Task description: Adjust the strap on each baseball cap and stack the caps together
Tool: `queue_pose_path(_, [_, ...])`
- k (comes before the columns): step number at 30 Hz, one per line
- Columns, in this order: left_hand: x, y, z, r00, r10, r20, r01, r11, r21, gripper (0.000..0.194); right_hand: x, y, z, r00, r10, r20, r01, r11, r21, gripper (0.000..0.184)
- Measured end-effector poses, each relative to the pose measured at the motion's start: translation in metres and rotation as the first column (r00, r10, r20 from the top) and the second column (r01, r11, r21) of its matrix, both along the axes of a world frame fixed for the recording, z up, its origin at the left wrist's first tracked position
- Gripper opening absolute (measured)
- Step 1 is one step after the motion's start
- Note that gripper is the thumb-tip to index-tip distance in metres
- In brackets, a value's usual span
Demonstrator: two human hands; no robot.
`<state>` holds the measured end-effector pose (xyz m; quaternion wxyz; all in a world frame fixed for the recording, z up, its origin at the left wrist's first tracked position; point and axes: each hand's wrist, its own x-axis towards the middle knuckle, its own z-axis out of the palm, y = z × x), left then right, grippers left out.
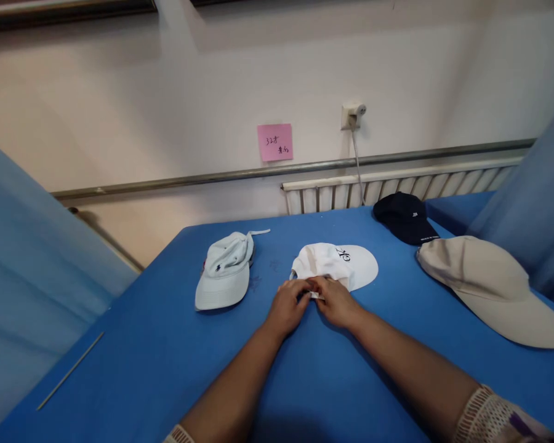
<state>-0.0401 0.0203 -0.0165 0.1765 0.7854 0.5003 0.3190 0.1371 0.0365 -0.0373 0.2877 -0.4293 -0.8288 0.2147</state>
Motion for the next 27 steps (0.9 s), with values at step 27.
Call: queue_pose_path(27, [-0.001,0.007,-0.003,0.729,0.218,0.649,0.124,0.891,-0.438,0.027,0.004,0.003,-0.002,0.998,-0.009,-0.055,0.007,0.999,-0.046,0.034])
